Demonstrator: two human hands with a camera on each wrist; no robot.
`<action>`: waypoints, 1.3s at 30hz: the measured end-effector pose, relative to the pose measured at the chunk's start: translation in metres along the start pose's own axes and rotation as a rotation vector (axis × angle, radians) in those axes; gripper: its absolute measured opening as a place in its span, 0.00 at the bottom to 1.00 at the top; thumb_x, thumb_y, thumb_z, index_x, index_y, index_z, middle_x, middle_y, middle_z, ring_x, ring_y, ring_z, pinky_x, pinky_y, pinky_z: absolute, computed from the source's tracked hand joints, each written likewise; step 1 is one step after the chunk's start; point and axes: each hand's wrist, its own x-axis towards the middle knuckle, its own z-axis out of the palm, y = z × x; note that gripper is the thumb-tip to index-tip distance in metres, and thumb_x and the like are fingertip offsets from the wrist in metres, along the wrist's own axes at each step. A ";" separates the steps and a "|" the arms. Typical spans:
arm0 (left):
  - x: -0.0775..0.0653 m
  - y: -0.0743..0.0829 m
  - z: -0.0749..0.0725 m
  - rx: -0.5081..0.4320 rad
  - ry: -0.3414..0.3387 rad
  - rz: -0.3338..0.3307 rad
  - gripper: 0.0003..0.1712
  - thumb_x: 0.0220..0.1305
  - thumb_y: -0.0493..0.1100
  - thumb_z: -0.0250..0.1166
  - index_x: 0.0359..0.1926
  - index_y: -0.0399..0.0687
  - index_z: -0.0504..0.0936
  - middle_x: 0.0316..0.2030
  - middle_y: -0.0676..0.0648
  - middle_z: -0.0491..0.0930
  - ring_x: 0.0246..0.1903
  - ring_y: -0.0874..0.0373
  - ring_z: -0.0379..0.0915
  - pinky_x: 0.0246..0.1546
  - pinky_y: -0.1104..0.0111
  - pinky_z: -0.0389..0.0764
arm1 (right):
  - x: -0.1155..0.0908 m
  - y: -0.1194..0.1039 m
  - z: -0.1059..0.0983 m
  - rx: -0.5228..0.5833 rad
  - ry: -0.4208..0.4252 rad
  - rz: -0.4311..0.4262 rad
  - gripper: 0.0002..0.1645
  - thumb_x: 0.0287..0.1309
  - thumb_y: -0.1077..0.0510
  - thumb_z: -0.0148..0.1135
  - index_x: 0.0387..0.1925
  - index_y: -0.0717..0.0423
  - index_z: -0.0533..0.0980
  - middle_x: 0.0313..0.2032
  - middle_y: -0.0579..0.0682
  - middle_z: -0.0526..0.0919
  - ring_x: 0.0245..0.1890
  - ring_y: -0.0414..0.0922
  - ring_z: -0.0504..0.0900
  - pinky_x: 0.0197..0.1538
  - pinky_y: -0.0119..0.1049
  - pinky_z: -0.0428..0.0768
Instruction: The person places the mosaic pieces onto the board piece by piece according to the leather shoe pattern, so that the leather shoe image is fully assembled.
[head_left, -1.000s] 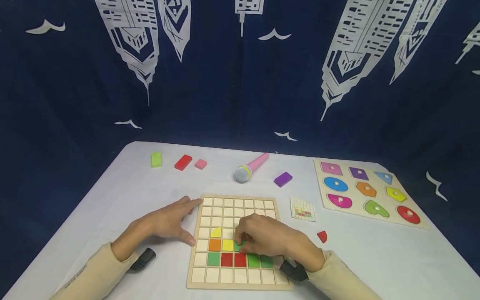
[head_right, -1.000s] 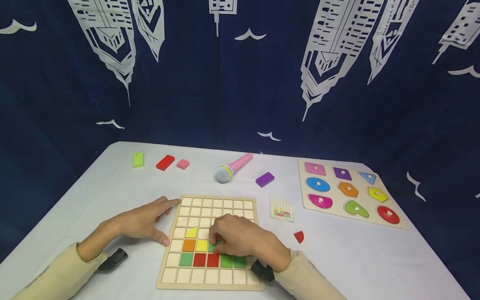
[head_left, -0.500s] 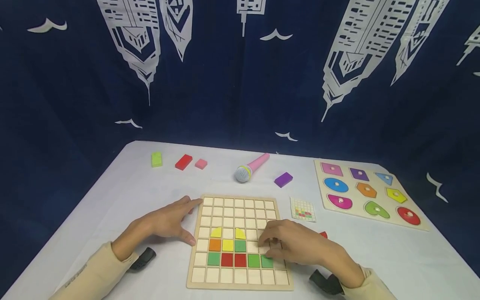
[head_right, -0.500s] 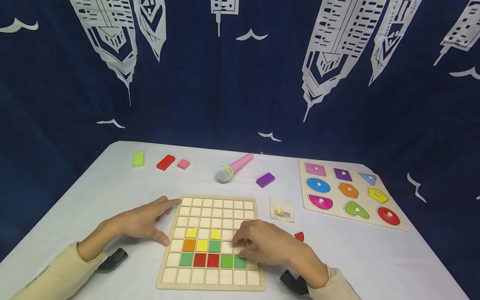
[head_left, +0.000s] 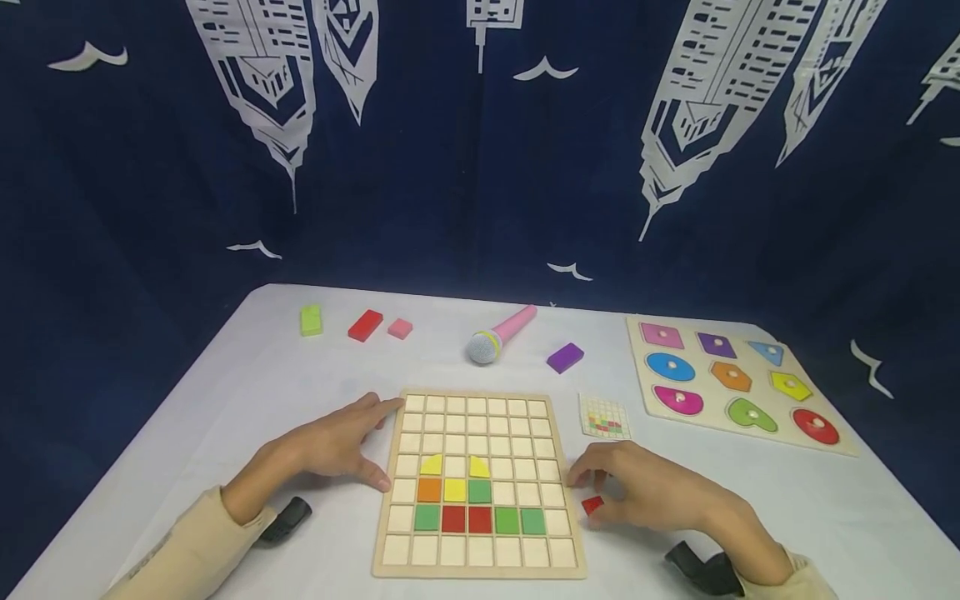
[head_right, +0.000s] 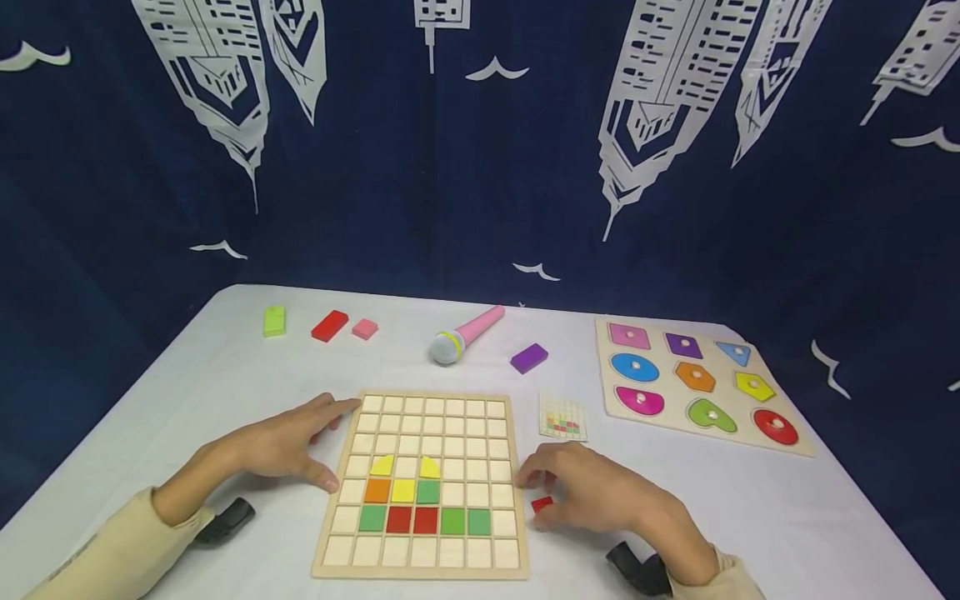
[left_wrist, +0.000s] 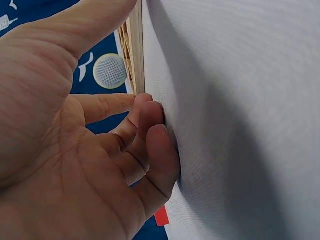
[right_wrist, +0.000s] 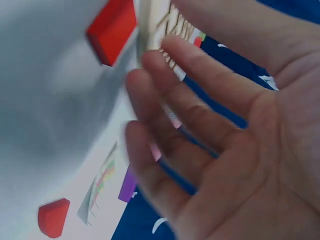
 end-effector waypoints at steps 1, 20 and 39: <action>0.000 0.000 0.000 -0.001 0.001 0.005 0.63 0.38 0.54 0.84 0.74 0.46 0.63 0.49 0.50 0.72 0.52 0.56 0.68 0.60 0.53 0.74 | -0.002 0.000 -0.001 0.004 -0.016 0.032 0.21 0.48 0.51 0.78 0.46 0.41 0.82 0.41 0.32 0.81 0.40 0.34 0.75 0.47 0.34 0.79; 0.001 0.000 0.000 0.009 0.002 0.012 0.63 0.37 0.55 0.84 0.74 0.46 0.63 0.50 0.50 0.72 0.52 0.56 0.68 0.60 0.52 0.74 | 0.000 0.001 0.008 -0.050 -0.018 0.054 0.16 0.48 0.54 0.77 0.36 0.37 0.79 0.28 0.33 0.75 0.32 0.34 0.72 0.36 0.28 0.74; 0.000 0.000 0.001 0.008 0.001 0.009 0.64 0.37 0.56 0.84 0.74 0.46 0.62 0.49 0.50 0.72 0.51 0.55 0.68 0.59 0.53 0.74 | 0.046 -0.045 0.007 -0.036 -0.018 -0.151 0.08 0.55 0.56 0.71 0.35 0.44 0.79 0.29 0.37 0.77 0.31 0.35 0.75 0.36 0.26 0.75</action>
